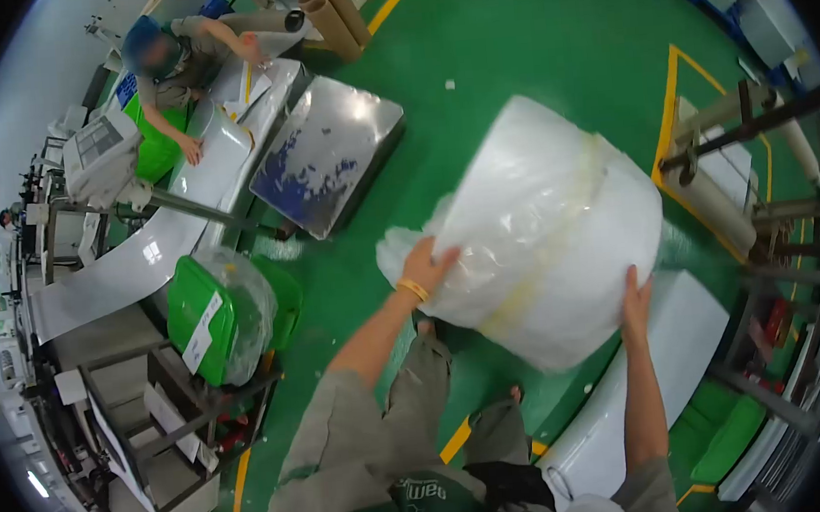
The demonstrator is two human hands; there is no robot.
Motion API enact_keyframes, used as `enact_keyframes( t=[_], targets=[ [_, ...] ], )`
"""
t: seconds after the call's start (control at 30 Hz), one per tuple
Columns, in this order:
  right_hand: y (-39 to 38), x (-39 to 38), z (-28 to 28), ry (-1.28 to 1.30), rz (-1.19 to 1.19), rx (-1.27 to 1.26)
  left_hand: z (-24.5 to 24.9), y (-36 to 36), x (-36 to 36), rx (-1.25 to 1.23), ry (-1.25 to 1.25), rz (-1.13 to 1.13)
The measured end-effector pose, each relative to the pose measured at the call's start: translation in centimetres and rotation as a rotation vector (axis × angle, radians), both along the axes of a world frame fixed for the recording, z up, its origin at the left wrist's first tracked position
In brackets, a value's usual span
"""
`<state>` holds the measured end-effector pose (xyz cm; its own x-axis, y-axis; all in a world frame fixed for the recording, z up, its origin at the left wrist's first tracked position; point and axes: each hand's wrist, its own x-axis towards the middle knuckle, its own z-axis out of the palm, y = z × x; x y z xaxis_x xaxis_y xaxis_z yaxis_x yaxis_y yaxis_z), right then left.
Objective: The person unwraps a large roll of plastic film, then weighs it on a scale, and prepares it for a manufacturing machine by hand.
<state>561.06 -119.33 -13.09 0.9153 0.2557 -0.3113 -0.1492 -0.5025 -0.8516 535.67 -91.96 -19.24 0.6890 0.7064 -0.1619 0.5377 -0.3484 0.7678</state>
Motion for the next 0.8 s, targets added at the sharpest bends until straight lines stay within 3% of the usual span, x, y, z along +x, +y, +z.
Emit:
enact_keyframes(
  t=[0.07,0.17,0.27,0.37,0.5,0.53,0.67,0.73,0.8],
  targets=[
    [2.4,4.9,-1.3,-0.159,-0.026,-0.112,0.5,1.1,2.5,-0.061,-0.059,0.084],
    [5.0,12.1,-2.3,-0.216,-0.039,-0.385,-0.3,1.9,5.7,0.066,-0.143,0.159],
    [9.0,16.8,0.1,-0.123,-0.022,-0.537,0.8,3.6,10.1,0.106,-0.166,0.228],
    [11.5,21.2,0.8,-0.097,0.047,-0.521,1.7,4.8,14.1,0.166,-0.167,0.315],
    [11.8,28.3,-3.0,0.045,0.114,-0.337,1.5,5.9,17.7,0.253,-0.201,0.406],
    [11.9,29.9,-3.5,0.144,0.081,-0.429,1.7,5.7,18.2,0.290,-0.193,0.454],
    [15.0,29.3,-1.2,-0.010,0.160,-0.562,1.4,3.8,18.0,0.299,-0.228,0.567],
    [16.6,29.2,-0.2,-0.051,0.286,-0.485,0.5,1.5,17.0,0.344,-0.184,0.598],
    [18.5,29.0,2.1,-0.121,0.407,-0.522,-0.1,-2.3,15.9,0.200,-0.076,0.640]
  ],
)
